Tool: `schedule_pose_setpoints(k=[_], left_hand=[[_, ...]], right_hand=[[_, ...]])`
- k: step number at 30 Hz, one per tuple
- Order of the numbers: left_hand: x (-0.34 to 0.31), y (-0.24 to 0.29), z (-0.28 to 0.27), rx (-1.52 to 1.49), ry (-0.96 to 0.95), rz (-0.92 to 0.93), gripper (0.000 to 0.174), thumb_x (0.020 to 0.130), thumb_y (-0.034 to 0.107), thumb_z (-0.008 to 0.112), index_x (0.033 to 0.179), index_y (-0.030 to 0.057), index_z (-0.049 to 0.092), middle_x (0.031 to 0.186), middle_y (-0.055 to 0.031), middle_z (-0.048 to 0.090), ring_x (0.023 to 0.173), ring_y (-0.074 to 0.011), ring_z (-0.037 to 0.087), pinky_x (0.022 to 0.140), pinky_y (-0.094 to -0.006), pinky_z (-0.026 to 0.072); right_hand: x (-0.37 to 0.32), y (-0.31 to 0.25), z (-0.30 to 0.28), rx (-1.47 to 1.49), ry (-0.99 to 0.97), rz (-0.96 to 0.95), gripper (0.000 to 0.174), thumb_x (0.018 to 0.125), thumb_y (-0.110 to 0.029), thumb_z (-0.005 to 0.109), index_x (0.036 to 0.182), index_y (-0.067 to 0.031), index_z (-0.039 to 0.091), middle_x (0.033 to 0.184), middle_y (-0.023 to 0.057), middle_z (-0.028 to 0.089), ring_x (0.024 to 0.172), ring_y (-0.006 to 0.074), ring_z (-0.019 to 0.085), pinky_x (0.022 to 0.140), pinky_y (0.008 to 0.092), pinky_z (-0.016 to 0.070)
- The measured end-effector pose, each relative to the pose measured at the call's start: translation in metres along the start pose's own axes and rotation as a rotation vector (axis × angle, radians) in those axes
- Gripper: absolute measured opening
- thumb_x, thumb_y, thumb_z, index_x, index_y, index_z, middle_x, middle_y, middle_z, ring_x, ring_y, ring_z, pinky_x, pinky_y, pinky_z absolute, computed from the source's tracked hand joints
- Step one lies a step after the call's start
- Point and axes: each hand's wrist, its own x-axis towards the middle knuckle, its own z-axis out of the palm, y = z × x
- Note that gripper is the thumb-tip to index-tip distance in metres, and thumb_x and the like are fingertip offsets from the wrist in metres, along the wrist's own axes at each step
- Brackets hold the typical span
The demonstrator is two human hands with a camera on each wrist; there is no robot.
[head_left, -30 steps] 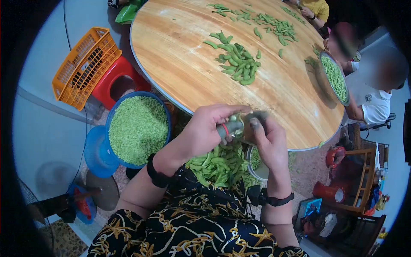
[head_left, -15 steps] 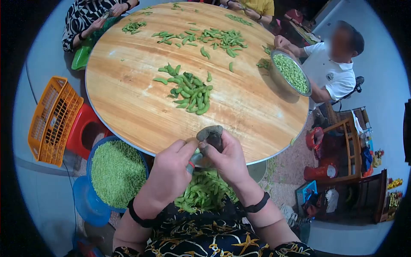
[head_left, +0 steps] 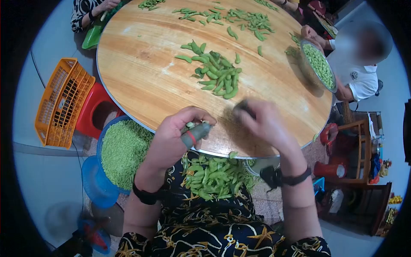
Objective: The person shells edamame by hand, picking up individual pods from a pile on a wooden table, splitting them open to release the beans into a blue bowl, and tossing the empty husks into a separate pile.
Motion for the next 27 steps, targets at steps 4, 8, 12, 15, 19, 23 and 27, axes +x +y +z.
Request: schedule_pose_setpoints(k=[4, 8, 12, 15, 19, 23, 27], left_hand=[[0.008, -0.003, 0.014, -0.128, 0.071, -0.049, 0.015, 0.087, 0.011, 0.052, 0.099, 0.0025, 0.057, 0.072, 0.0042, 0.051, 0.059, -0.002, 0.044, 0.054, -0.0137, 0.0344], [0.005, -0.007, 0.019, -0.109, 0.155, -0.027, 0.017, 0.087, 0.011, 0.052, 0.101, 0.0012, 0.056, 0.073, 0.004, 0.049, 0.06, -0.002, 0.043, 0.053, -0.0151, 0.0328], [0.009, -0.008, 0.027, -0.18, 0.1, -0.069, 0.025, 0.087, 0.009, 0.055, 0.111, 0.0029, 0.054, 0.082, 0.005, 0.05, 0.07, -0.0023, 0.045, 0.061, -0.0161, 0.0367], [0.017, -0.015, 0.037, -0.358, 0.024, -0.087, 0.03, 0.086, 0.007, 0.055, 0.116, 0.0014, 0.052, 0.088, 0.0035, 0.052, 0.072, -0.0027, 0.045, 0.061, -0.0156, 0.0361], [0.025, -0.023, 0.04, -0.688, -0.253, -0.133, 0.026, 0.084, 0.001, 0.055, 0.11, 0.0007, 0.054, 0.097, -0.0032, 0.058, 0.077, -0.0046, 0.051, 0.06, -0.0164, 0.0374], [0.019, -0.022, 0.052, -0.582, -0.004, 0.042, 0.013, 0.084, 0.006, 0.058, 0.097, 0.0024, 0.057, 0.085, -0.0028, 0.06, 0.071, -0.0062, 0.055, 0.06, -0.0185, 0.0405], [0.013, -0.022, 0.059, -0.369, 0.162, 0.061, 0.011, 0.084, 0.012, 0.062, 0.089, 0.0031, 0.058, 0.073, -0.0007, 0.059, 0.063, -0.0064, 0.054, 0.06, -0.0206, 0.0436]], right_hand=[[0.036, -0.007, 0.004, -0.51, 0.069, 0.135, 0.026, 0.078, -0.025, 0.059, 0.08, 0.0012, 0.058, 0.071, 0.022, 0.061, 0.07, 0.037, 0.06, 0.064, 0.0422, 0.0489], [0.035, 0.007, 0.011, -0.502, 0.102, 0.16, 0.031, 0.076, -0.027, 0.061, 0.082, 0.0034, 0.056, 0.071, 0.0245, 0.059, 0.071, 0.0385, 0.059, 0.063, 0.0428, 0.0476], [0.012, 0.035, 0.004, -0.284, 0.158, 0.077, 0.022, 0.079, -0.021, 0.06, 0.084, -0.0003, 0.057, 0.067, 0.0155, 0.061, 0.058, 0.0286, 0.059, 0.053, 0.0369, 0.0464], [-0.011, 0.036, 0.011, 0.913, -0.085, 0.371, 0.016, 0.084, -0.019, 0.057, 0.084, -0.0032, 0.057, 0.058, 0.003, 0.054, 0.046, 0.0123, 0.048, 0.043, 0.0237, 0.036], [-0.039, 0.01, 0.015, 1.347, -0.276, 0.32, 0.018, 0.092, -0.021, 0.048, 0.087, -0.0052, 0.054, 0.056, -0.0039, 0.045, 0.045, 0.0028, 0.034, 0.041, 0.018, 0.0249], [-0.053, -0.004, 0.018, 1.108, -0.121, 0.283, 0.023, 0.094, -0.023, 0.043, 0.086, -0.0047, 0.053, 0.058, -0.0041, 0.044, 0.048, 0.0038, 0.034, 0.044, 0.0186, 0.0266], [-0.062, -0.001, 0.019, 1.152, -0.202, 0.167, 0.027, 0.095, -0.023, 0.04, 0.082, -0.0038, 0.053, 0.059, -0.0043, 0.044, 0.051, 0.0044, 0.035, 0.049, 0.0189, 0.0288]])
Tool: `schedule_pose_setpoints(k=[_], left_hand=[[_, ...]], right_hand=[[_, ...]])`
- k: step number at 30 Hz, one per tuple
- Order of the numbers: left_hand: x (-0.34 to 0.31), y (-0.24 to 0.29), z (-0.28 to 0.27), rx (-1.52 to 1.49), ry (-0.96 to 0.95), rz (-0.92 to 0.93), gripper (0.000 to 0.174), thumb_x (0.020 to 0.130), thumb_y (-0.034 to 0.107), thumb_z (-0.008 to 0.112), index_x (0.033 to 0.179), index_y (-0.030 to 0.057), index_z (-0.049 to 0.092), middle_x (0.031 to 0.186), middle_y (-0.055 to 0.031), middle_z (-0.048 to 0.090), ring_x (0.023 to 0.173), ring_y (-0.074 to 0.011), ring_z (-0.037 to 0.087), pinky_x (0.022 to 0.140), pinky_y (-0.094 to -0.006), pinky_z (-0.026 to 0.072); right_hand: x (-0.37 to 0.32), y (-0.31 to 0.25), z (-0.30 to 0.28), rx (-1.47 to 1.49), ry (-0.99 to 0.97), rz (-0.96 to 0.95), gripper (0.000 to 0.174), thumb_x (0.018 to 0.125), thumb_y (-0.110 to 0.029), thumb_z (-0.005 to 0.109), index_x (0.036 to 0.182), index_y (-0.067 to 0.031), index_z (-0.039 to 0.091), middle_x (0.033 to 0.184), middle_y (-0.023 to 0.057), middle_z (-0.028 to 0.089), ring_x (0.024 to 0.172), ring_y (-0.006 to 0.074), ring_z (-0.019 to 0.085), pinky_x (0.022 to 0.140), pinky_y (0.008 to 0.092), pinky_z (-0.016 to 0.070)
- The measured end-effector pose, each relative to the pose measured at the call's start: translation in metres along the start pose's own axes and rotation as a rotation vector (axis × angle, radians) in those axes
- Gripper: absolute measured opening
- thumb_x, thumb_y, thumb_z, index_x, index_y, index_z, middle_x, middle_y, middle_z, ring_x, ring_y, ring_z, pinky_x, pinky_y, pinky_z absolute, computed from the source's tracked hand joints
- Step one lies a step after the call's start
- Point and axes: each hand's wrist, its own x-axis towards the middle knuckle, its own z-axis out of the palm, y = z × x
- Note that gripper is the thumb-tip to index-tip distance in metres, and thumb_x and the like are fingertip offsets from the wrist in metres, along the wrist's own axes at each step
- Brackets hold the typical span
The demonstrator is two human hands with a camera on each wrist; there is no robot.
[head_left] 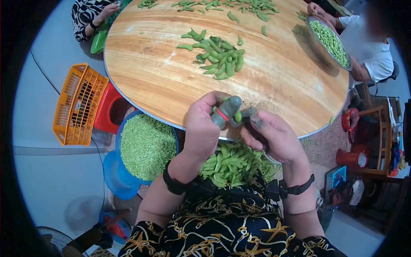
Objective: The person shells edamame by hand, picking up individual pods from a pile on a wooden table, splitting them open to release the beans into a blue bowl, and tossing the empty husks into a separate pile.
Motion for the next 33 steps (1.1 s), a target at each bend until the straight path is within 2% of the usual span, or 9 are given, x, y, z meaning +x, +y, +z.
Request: schedule_pose_setpoints(k=[7, 12, 16, 18, 22, 25, 28, 30, 33], left_hand=[[-0.006, -0.011, 0.006, 0.34, 0.07, 0.076, 0.01, 0.086, 0.009, 0.055, 0.093, 0.0031, 0.054, 0.076, -0.0025, 0.056, 0.062, -0.008, 0.053, 0.053, -0.0191, 0.0397], [-0.011, -0.015, 0.005, -0.022, -0.129, 0.019, 0.012, 0.084, 0.011, 0.06, 0.091, 0.0032, 0.055, 0.076, -0.0002, 0.056, 0.061, -0.0058, 0.05, 0.053, -0.0178, 0.0388], [-0.012, -0.008, 0.011, -0.054, -0.049, -0.084, 0.013, 0.079, 0.006, 0.064, 0.089, 0.0043, 0.056, 0.072, 0.0029, 0.052, 0.065, -0.0028, 0.051, 0.055, -0.0178, 0.0423], [-0.012, -0.013, 0.011, 0.429, 0.018, 0.097, 0.017, 0.078, 0.007, 0.066, 0.091, 0.0023, 0.057, 0.078, 0.0018, 0.054, 0.065, -0.0031, 0.047, 0.057, -0.0172, 0.0389], [-0.008, -0.014, 0.009, 0.5, 0.003, 0.151, 0.023, 0.076, 0.005, 0.068, 0.097, 0.0012, 0.057, 0.079, 0.0024, 0.053, 0.068, -0.0017, 0.047, 0.058, -0.0166, 0.0388], [-0.009, -0.01, 0.006, 0.498, -0.025, 0.086, 0.03, 0.08, 0.004, 0.063, 0.108, -0.0001, 0.055, 0.079, 0.003, 0.052, 0.067, -0.0018, 0.045, 0.056, -0.0157, 0.0359], [-0.008, -0.007, 0.003, 0.154, -0.035, -0.056, 0.027, 0.085, 0.003, 0.055, 0.112, 0.0019, 0.055, 0.081, 0.003, 0.052, 0.073, -0.0023, 0.047, 0.062, -0.0165, 0.0408], [-0.008, -0.006, 0.0, -0.027, -0.08, -0.126, 0.034, 0.087, 0.002, 0.046, 0.121, 0.0022, 0.05, 0.079, 0.0036, 0.049, 0.063, -0.0028, 0.042, 0.052, -0.0146, 0.0298], [-0.01, -0.001, 0.0, 0.29, -0.103, -0.114, 0.041, 0.087, -0.002, 0.045, 0.127, 0.0037, 0.043, 0.08, 0.003, 0.05, 0.063, -0.0026, 0.043, 0.052, -0.0153, 0.0317]], right_hand=[[-0.005, 0.005, 0.0, 0.004, 0.043, 0.04, 0.025, 0.095, -0.019, 0.041, 0.078, -0.0042, 0.052, 0.058, -0.0042, 0.044, 0.051, 0.0039, 0.037, 0.048, 0.0185, 0.0292], [-0.007, 0.011, 0.002, 0.004, 0.072, 0.014, 0.023, 0.094, -0.015, 0.042, 0.078, -0.0043, 0.053, 0.058, -0.0039, 0.045, 0.05, 0.0039, 0.037, 0.047, 0.0186, 0.03], [-0.006, 0.009, 0.005, -0.222, 0.198, -0.062, 0.017, 0.091, -0.012, 0.046, 0.082, -0.0022, 0.056, 0.061, -0.0033, 0.05, 0.053, 0.0047, 0.041, 0.049, 0.0211, 0.0347], [-0.004, 0.018, 0.0, -0.411, 0.27, -0.145, 0.014, 0.089, -0.01, 0.048, 0.083, -0.0013, 0.056, 0.061, -0.002, 0.051, 0.054, 0.0054, 0.042, 0.05, 0.0225, 0.0363], [0.002, 0.024, -0.001, -0.428, 0.387, -0.209, 0.009, 0.084, -0.007, 0.052, 0.083, 0.0008, 0.057, 0.062, 0.0029, 0.055, 0.056, 0.0071, 0.046, 0.051, 0.025, 0.0398], [0.004, 0.014, -0.001, -0.177, 0.36, -0.081, 0.01, 0.084, -0.008, 0.052, 0.084, 0.0013, 0.058, 0.063, 0.0053, 0.056, 0.057, 0.0079, 0.048, 0.053, 0.0245, 0.041], [0.006, 0.012, -0.006, -0.425, 0.285, -0.041, 0.015, 0.087, -0.012, 0.051, 0.087, 0.0011, 0.058, 0.065, 0.0041, 0.057, 0.059, 0.0077, 0.05, 0.054, 0.0245, 0.042], [0.006, 0.008, -0.008, -0.367, 0.283, -0.053, 0.017, 0.088, -0.015, 0.051, 0.087, 0.001, 0.058, 0.065, 0.0034, 0.057, 0.059, 0.0078, 0.05, 0.054, 0.0244, 0.042], [0.014, 0.005, -0.011, -0.358, 0.316, -0.142, 0.021, 0.089, -0.018, 0.051, 0.088, 0.0009, 0.058, 0.066, 0.0023, 0.056, 0.061, 0.0076, 0.05, 0.056, 0.0239, 0.042]])
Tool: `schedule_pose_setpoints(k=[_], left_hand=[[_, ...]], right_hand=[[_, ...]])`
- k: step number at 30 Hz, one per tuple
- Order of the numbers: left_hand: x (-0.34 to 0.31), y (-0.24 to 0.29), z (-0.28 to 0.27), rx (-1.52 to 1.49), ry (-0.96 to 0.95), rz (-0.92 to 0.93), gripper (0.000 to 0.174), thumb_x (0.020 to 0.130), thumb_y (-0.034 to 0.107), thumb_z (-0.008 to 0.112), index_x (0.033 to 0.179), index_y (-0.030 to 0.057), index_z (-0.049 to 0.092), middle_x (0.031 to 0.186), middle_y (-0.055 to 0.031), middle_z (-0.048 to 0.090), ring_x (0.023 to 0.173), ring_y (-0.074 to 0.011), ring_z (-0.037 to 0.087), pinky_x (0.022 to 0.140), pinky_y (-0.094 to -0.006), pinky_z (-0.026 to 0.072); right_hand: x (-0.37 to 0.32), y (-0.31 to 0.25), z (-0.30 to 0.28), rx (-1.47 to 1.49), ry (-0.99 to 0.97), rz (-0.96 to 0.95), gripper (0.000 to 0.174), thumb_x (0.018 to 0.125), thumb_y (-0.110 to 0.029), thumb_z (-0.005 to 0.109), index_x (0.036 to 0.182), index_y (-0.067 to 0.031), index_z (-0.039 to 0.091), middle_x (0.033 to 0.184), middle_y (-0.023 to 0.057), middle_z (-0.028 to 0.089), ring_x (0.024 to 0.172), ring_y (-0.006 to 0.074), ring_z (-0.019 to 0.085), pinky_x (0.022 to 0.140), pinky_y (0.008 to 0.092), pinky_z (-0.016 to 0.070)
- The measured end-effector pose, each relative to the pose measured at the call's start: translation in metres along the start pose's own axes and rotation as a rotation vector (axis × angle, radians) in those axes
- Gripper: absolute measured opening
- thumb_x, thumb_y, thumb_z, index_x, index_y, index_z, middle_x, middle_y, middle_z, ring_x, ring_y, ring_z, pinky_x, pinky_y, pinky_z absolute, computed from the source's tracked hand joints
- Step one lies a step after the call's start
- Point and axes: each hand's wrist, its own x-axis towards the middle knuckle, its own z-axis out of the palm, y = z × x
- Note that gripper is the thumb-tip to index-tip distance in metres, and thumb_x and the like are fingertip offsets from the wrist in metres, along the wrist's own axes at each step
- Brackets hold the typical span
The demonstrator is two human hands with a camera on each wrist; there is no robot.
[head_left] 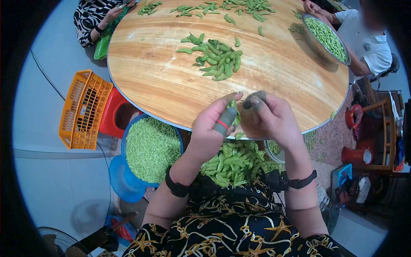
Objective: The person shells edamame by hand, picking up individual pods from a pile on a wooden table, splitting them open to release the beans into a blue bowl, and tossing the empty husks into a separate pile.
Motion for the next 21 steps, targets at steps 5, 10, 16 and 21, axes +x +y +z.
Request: schedule_pose_setpoints(k=[5, 10, 16, 21], left_hand=[[-0.001, -0.003, 0.003, 0.335, -0.033, 0.209, 0.054, 0.086, -0.004, 0.047, 0.135, 0.0044, 0.029, 0.079, 0.0016, 0.051, 0.064, -0.0031, 0.044, 0.054, -0.0174, 0.0367], [-0.001, 0.006, -0.005, 0.585, 0.037, 0.234, 0.056, 0.078, -0.006, 0.055, 0.13, 0.0029, 0.036, 0.089, -0.0152, 0.058, 0.073, -0.0219, 0.06, 0.066, -0.0297, 0.0474], [0.004, -0.003, -0.005, 0.826, 0.099, 0.78, 0.042, 0.072, -0.005, 0.058, 0.113, 0.0035, 0.055, 0.085, -0.0143, 0.059, 0.074, -0.0278, 0.061, 0.066, -0.0342, 0.0489], [0.012, -0.012, -0.011, 0.681, 0.211, 0.796, 0.022, 0.078, -0.006, 0.049, 0.099, -0.0002, 0.053, 0.086, -0.0102, 0.06, 0.077, -0.0166, 0.06, 0.068, -0.0249, 0.047]], right_hand=[[0.015, -0.003, 0.006, 0.183, -0.158, 0.092, 0.02, 0.088, -0.02, 0.054, 0.092, -0.0006, 0.058, 0.07, -0.0009, 0.056, 0.063, 0.0057, 0.048, 0.057, 0.0222, 0.0411], [0.02, -0.002, 0.009, 0.323, -0.226, 0.176, 0.012, 0.085, -0.013, 0.056, 0.091, -0.0024, 0.057, 0.071, -0.003, 0.054, 0.053, 0.0027, 0.044, 0.045, 0.0181, 0.0341], [0.023, -0.007, 0.019, 0.66, -0.132, 0.274, 0.008, 0.084, -0.008, 0.056, 0.092, -0.0045, 0.055, 0.063, -0.0045, 0.048, 0.041, 0.001, 0.035, 0.036, 0.0161, 0.0242], [0.028, -0.003, 0.026, 0.943, -0.068, 0.301, 0.009, 0.085, -0.008, 0.057, 0.092, -0.004, 0.054, 0.06, -0.0037, 0.045, 0.04, 0.0027, 0.033, 0.036, 0.0171, 0.024]])
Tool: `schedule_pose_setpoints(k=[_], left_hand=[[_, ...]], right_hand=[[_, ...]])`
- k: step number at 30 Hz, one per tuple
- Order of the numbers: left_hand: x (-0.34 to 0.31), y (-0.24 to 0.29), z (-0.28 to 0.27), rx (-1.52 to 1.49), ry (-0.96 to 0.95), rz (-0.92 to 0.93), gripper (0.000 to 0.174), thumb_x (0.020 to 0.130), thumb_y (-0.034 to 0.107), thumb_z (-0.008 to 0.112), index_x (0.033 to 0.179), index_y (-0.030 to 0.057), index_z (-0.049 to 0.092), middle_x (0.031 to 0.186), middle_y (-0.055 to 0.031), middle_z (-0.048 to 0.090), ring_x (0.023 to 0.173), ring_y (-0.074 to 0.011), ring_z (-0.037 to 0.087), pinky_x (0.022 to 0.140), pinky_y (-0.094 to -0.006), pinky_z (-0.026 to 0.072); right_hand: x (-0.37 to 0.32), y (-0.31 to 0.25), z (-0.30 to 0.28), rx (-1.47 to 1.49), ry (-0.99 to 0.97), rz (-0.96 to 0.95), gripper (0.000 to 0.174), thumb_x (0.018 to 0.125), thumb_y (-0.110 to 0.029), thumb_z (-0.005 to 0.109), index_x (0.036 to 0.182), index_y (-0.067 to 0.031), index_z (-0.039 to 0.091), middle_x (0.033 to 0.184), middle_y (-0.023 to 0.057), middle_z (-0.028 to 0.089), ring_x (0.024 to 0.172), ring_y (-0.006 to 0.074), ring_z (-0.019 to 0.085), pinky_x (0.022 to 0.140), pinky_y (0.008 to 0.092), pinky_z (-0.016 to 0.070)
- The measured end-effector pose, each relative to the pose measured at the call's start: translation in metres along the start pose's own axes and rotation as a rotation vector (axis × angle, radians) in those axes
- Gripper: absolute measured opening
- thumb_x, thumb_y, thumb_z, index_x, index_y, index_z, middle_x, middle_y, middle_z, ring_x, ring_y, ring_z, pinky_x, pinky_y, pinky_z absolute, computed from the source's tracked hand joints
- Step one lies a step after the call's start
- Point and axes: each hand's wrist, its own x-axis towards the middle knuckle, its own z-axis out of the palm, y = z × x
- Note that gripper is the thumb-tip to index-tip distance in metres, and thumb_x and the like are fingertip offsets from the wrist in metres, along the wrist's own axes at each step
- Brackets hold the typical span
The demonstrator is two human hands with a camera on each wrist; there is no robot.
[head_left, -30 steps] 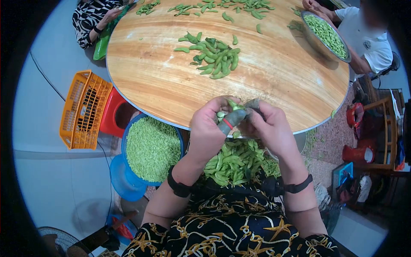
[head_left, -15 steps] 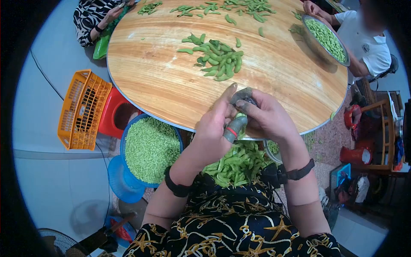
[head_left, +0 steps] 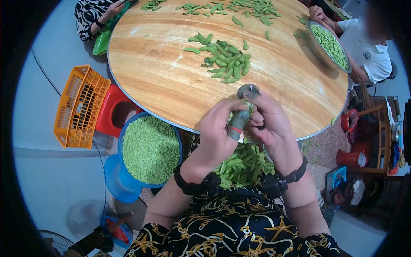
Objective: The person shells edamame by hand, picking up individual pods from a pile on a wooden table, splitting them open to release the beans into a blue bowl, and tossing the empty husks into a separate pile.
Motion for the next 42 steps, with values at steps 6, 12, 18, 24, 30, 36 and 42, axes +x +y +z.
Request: schedule_pose_setpoints(k=[6, 12, 18, 24, 30, 36, 42], left_hand=[[0.004, -0.011, -0.015, -1.07, -0.048, -0.73, 0.026, 0.078, -0.011, 0.044, 0.1, 0.0029, 0.049, 0.084, -0.0052, 0.054, 0.068, -0.0085, 0.051, 0.06, -0.0191, 0.0426], [0.009, -0.009, -0.017, -1.107, 0.157, -0.713, 0.02, 0.084, -0.004, 0.043, 0.101, 0.0039, 0.048, 0.083, -0.0049, 0.053, 0.064, -0.006, 0.045, 0.052, -0.0151, 0.0334], [0.01, -0.01, -0.017, -1.077, 0.128, -0.657, 0.02, 0.088, 0.003, 0.046, 0.108, 0.0022, 0.049, 0.081, -0.003, 0.053, 0.059, -0.0055, 0.043, 0.046, -0.0149, 0.0297], [0.013, -0.008, -0.011, -0.994, 0.131, -0.725, 0.03, 0.085, -0.001, 0.048, 0.115, 0.0021, 0.047, 0.085, -0.0025, 0.053, 0.066, -0.0052, 0.046, 0.049, -0.013, 0.0315], [0.013, -0.004, -0.002, -0.65, -0.014, -0.633, 0.028, 0.082, -0.005, 0.052, 0.109, 0.0018, 0.054, 0.089, -0.0009, 0.056, 0.069, -0.0022, 0.047, 0.052, -0.0121, 0.0331], [0.005, 0.009, -0.005, -0.897, 0.045, -0.731, 0.018, 0.08, -0.004, 0.053, 0.096, 0.0012, 0.058, 0.091, -0.0038, 0.062, 0.065, -0.0028, 0.051, 0.051, -0.0126, 0.0354], [0.003, 0.021, -0.001, -0.79, 0.105, -0.699, 0.01, 0.081, -0.002, 0.053, 0.089, 0.002, 0.057, 0.086, -0.0041, 0.062, 0.065, -0.0045, 0.052, 0.053, -0.0168, 0.0366]], right_hand=[[0.008, 0.003, 0.009, -0.212, 0.153, -0.282, 0.008, 0.085, -0.008, 0.055, 0.092, -0.0038, 0.054, 0.065, -0.0036, 0.048, 0.045, 0.0019, 0.035, 0.039, 0.0165, 0.0249], [-0.004, -0.054, -0.003, -0.997, -0.331, 0.065, 0.033, 0.083, -0.031, 0.058, 0.089, 0.0017, 0.06, 0.078, 0.0051, 0.06, 0.054, 0.0109, 0.05, 0.051, 0.0248, 0.0415], [0.068, -0.048, -0.005, -1.945, 0.304, -0.515, 0.032, 0.078, -0.028, 0.061, 0.089, 0.0023, 0.058, 0.074, 0.0224, 0.061, 0.073, 0.0365, 0.06, 0.068, 0.0416, 0.0474], [0.036, -0.036, 0.005, -2.004, 0.182, -0.562, 0.022, 0.075, -0.02, 0.062, 0.083, -0.0008, 0.055, 0.072, 0.022, 0.06, 0.071, 0.0392, 0.059, 0.065, 0.0457, 0.0473], [-0.017, -0.017, 0.01, -1.857, 0.15, -0.7, 0.019, 0.072, -0.014, 0.064, 0.078, -0.0008, 0.053, 0.065, 0.0204, 0.057, 0.064, 0.0371, 0.058, 0.055, 0.0414, 0.0463], [-0.041, -0.011, 0.007, -0.849, -0.051, -0.022, 0.018, 0.088, -0.019, 0.05, 0.082, -0.0024, 0.054, 0.059, 0.0013, 0.049, 0.052, 0.0084, 0.042, 0.047, 0.0228, 0.0335], [-0.049, -0.005, -0.006, -0.514, -0.19, 0.029, 0.024, 0.093, -0.02, 0.04, 0.082, -0.0034, 0.053, 0.057, -0.0027, 0.043, 0.049, 0.0055, 0.035, 0.045, 0.0197, 0.0268]])
